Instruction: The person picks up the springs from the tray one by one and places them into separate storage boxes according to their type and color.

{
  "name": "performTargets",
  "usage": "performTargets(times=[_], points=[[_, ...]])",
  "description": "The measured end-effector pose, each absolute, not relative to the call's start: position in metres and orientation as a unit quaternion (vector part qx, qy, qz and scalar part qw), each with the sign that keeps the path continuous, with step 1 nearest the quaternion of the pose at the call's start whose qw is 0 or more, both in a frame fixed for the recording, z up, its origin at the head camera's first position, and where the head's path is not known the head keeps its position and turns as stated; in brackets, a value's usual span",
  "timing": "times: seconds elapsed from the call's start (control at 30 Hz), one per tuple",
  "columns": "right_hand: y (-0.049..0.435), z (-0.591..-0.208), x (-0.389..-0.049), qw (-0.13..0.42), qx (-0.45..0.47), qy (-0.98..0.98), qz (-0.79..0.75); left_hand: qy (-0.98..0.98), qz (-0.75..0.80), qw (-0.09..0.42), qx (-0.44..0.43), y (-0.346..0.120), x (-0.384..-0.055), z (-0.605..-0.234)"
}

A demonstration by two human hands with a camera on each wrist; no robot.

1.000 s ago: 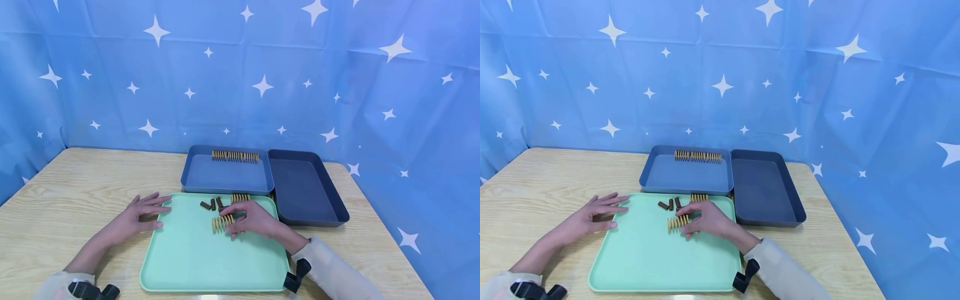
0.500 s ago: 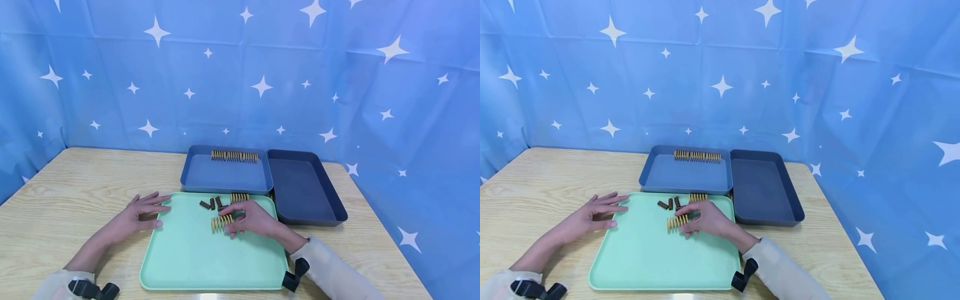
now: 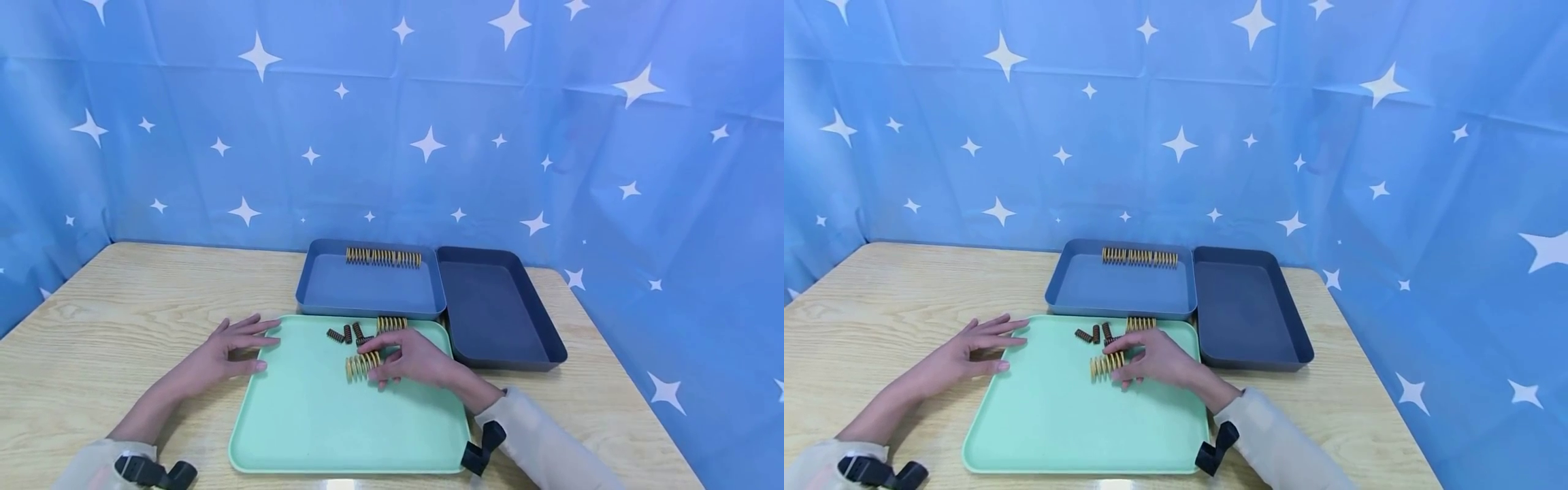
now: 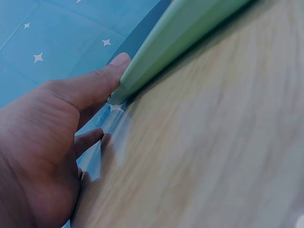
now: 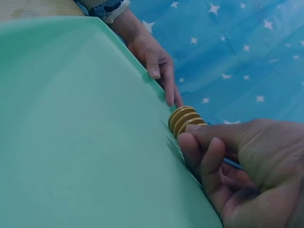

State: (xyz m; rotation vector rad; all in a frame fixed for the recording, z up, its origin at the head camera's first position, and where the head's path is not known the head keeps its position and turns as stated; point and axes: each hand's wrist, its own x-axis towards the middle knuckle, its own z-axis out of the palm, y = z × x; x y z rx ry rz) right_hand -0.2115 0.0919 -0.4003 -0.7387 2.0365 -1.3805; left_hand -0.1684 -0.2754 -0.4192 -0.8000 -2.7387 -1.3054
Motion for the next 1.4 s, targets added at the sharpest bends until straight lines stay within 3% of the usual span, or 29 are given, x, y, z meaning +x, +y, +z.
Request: performTargets(times=[0.93, 1.4], points=[[0.0934, -0.4, -0.2117, 0.281, -0.285, 0.75, -0.527, -0.867, -0.421, 0.01, -0.267, -0.2733, -0.1685, -0.4207], [0.0923, -0.4038, -0.2111, 0.255, -0.273, 0.762, -0.529, -0.865, -0.424, 0.008, -0.268, -0.2745, -0.1677, -0.4195]])
